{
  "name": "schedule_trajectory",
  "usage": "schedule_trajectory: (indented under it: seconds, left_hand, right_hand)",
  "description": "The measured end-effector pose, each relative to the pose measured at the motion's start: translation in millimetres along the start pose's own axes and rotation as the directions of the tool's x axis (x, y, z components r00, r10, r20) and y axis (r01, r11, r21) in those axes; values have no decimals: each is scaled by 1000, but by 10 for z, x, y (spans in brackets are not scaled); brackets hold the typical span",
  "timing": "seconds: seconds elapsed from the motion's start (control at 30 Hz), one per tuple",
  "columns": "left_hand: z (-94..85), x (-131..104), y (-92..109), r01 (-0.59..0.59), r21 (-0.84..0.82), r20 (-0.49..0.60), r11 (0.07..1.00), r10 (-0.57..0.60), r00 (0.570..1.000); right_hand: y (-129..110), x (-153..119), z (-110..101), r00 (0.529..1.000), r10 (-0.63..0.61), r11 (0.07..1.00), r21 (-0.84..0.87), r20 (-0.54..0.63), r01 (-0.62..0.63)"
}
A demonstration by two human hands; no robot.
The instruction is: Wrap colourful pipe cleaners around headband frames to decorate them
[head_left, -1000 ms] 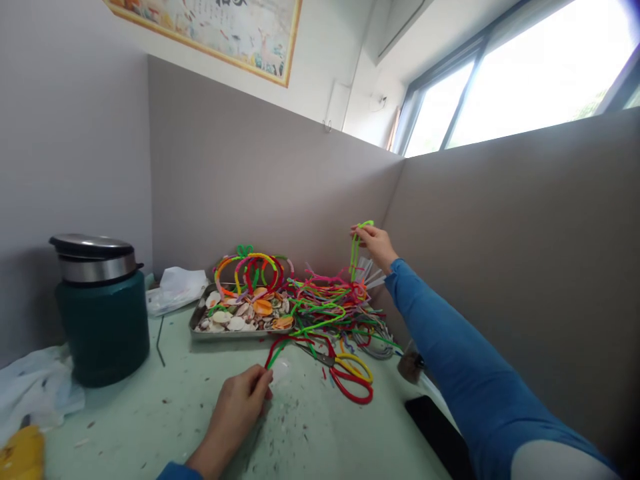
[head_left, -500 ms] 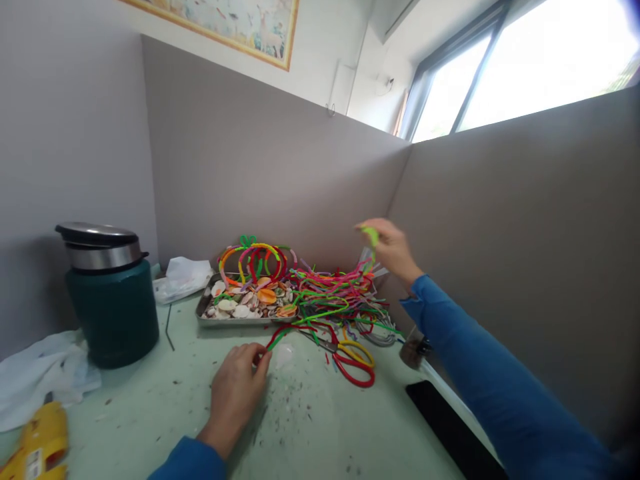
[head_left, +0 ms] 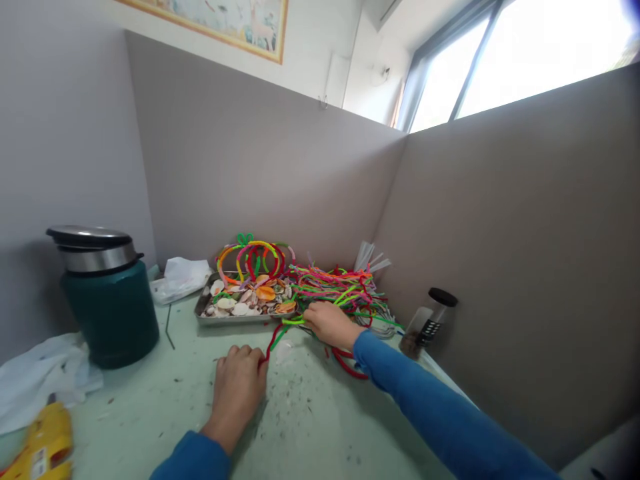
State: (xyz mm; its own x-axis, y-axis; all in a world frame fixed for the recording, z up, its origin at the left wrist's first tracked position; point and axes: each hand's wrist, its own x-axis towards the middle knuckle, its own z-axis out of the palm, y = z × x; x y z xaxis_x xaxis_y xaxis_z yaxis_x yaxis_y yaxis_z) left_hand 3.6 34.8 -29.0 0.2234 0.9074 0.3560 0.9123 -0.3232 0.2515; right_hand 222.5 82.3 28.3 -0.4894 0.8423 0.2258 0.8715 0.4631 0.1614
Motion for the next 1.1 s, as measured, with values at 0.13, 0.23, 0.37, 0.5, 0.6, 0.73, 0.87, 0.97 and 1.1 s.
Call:
schedule_trajectory:
  seconds: [0.13,0.23,0.37,0.5,0.6,0.73,0.87,0.97,1.1]
  left_hand:
    - [7,8,6,-89,-120,-30,989,86,996]
    - [22,16,1,-152,-198,-83,968,137,987]
    - [27,25,-18,-166,-240,-241,956,107,965]
    - [1,32,-27,-140,-288,-377,947,22,926]
    - [-38,22,-2,-197,-357,-413,913,35,910]
    - [-99,-11,67,-327,-446,-432,833,119,894]
    - [-90,-33,101,-378,-481,-390,791,193,900]
    - [-37,-36,85,-347,-516,-307,783,209,928]
    - [-9,-40,42,-248,-557,-250,793,125,960]
  right_hand:
    - [-61,55,308,989,145,989,-25,7,-144]
    - [-23,85,369,983,183,983,-10,7,-183]
    - [120,15,249,976,207,978,57,-74,-203]
    - [337,-188,-13,943,239,964,171,-230,-202]
    - [466,-373,-249,858,343,932,253,-383,-260]
    - [406,-554,-478,681,400,890,439,-614,-127]
    - [-3,-603,-364,820,133,930,356,-556,91]
    - [-398,-589,-67,926,-36,955,259,-376,142]
    - [-730,-562,290,974,-2,954,291,-224,68]
